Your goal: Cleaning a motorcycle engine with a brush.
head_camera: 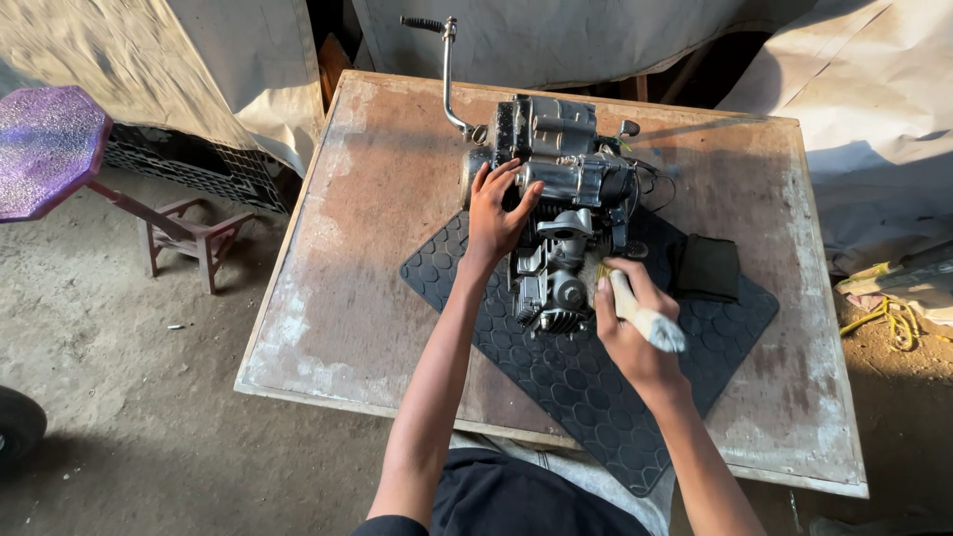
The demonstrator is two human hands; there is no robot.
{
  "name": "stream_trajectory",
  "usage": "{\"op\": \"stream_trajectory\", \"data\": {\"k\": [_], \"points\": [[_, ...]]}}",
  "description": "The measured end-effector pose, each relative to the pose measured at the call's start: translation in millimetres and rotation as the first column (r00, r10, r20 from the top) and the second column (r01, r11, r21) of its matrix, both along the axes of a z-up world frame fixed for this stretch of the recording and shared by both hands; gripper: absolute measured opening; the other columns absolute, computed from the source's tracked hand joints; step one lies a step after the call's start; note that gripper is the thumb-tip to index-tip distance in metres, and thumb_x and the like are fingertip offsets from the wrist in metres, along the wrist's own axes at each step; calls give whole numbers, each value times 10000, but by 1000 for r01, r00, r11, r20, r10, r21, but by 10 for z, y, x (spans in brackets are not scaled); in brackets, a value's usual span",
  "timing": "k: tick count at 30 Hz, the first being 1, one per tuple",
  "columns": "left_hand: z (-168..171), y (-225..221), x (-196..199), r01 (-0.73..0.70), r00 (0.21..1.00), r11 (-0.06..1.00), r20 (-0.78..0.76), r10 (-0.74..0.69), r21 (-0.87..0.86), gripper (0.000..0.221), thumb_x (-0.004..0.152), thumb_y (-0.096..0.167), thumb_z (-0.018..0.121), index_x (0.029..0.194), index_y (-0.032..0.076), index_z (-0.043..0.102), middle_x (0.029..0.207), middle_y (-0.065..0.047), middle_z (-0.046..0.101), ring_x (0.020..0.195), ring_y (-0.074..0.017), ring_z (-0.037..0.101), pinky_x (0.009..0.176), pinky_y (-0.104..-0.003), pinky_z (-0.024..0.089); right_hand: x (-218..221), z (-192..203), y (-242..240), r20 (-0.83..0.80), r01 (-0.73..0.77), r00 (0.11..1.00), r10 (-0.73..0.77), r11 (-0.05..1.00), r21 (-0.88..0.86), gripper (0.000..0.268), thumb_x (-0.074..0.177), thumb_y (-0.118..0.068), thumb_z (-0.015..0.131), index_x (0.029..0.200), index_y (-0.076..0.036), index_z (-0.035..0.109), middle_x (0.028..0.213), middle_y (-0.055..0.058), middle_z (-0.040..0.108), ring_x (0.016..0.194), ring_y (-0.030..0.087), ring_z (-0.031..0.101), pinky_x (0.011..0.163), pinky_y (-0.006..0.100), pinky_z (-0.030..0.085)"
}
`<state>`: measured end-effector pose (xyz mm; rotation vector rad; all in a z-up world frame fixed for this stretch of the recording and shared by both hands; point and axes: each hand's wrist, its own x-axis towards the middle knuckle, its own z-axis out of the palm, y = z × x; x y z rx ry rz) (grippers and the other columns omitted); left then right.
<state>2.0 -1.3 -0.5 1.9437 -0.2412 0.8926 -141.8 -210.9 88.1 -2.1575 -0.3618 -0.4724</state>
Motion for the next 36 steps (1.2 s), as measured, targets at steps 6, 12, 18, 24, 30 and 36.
{"op": "stream_trajectory", "data": {"k": [6, 12, 18, 24, 30, 36], "points": [[43, -2, -18, 0, 1000, 1000, -11, 0, -12, 479, 933, 466, 739, 1046, 1, 723, 1067, -169, 749, 1215, -254, 657, 1192, -448, 304, -95, 92, -113, -67, -87, 994, 88, 996, 8, 201, 968, -62, 627, 1154, -51, 704, 897, 277, 726, 845, 460, 727, 573, 467, 575], [6, 7, -2, -13, 1000, 1000, -19, 13, 2, 476, 940, 458, 737, 1047, -6, 724, 1066, -177, 747, 1216, -260, 655, 1190, -443, 304, -18, -55, -400, -319, -145, 940, 124, 989, -42, 188, 884, -150, 670, 1036, -145, 780, 768, 170, 757, 758, 286, 761, 561, 400, 558], [27, -12, -10, -2, 999, 1000, -33, 2, 8, 485, 954, 463, 714, 1052, -13, 721, 1075, -188, 743, 1232, -264, 645, 1199, -454, 286, 102, 345, -446, -214, -11, 977, 20, 999, 45, 239, 964, -173, 610, 1153, -150, 753, 773, 123, 672, 717, 183, 614, 621, 333, 478], [36, 8, -16, 2, 1000, 1000, -19, -2, 22, 441, 962, 420, 721, 1049, -12, 718, 1070, -187, 743, 1230, -268, 645, 1195, -458, 289, 193, -378, -99, 56, 29, 998, -34, 996, 86, 240, 964, -94, 597, 1170, -107, 718, 834, 164, 698, 806, 342, 729, 642, 362, 552], [5, 18, -52, 5, 1000, 999, -11, -4, 40, 436, 963, 417, 720, 1075, -4, 716, 1106, -176, 742, 1242, -259, 639, 1199, -458, 283, -109, -75, -235, -97, -42, 994, 46, 998, 46, 174, 889, -69, 658, 1027, -135, 741, 754, 161, 727, 724, 370, 746, 543, 391, 560], [0, 14, 4, 19, 1000, 999, -11, -18, 30, 378, 981, 398, 702, 1044, 25, 718, 1075, -148, 747, 1234, -246, 645, 1194, -460, 286, 4, -64, -534, -329, -58, 940, 90, 993, 107, 193, 849, -139, 666, 995, -165, 789, 773, 150, 748, 685, 229, 712, 561, 368, 550]]}}
